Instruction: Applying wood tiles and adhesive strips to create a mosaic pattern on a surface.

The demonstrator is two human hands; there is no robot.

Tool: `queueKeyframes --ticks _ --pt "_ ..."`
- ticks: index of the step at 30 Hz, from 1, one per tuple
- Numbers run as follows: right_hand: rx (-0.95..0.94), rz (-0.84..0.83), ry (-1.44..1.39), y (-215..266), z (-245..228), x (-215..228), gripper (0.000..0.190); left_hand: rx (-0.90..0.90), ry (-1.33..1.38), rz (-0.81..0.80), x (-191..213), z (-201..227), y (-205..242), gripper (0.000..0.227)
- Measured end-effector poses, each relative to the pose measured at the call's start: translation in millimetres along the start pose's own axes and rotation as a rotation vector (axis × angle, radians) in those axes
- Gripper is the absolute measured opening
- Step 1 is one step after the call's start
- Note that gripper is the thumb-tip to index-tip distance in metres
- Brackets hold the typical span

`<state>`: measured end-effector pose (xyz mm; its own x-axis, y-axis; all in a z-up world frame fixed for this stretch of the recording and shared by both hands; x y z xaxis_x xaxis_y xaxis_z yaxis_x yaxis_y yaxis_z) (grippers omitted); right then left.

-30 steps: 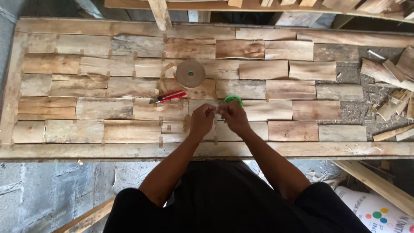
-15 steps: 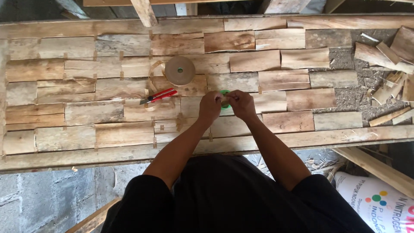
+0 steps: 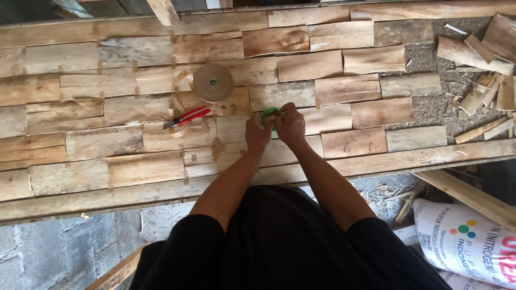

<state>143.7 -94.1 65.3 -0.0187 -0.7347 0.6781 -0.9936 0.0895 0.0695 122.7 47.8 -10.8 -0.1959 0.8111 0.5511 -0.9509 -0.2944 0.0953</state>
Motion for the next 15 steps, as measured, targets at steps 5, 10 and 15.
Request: queueKeyframes --ticks 5,10,15 --pt "0.020 0.024 -0.013 0 2 -1 0.030 0.179 0.084 -0.061 -21 -8 -2 0.062" --pt "0.039 0.062 -0.076 6 -4 2 0.028 0.219 0.091 -0.033 -20 -3 0 0.060" --pt "0.057 0.114 -0.077 17 -6 10 0.031 0.211 0.051 -0.030 -23 -4 -2 0.062"
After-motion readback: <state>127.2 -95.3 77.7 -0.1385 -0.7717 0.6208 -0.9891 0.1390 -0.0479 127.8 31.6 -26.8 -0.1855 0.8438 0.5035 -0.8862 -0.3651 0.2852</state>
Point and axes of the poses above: each hand's wrist, its own y-axis away from the middle knuckle, its own x-axis out of the back of the hand, z = x × y, the point moved 5 cm from there along -y, towards the middle knuckle, and after that the axes turned 2 degrees about -x, right-handed, at the moved point
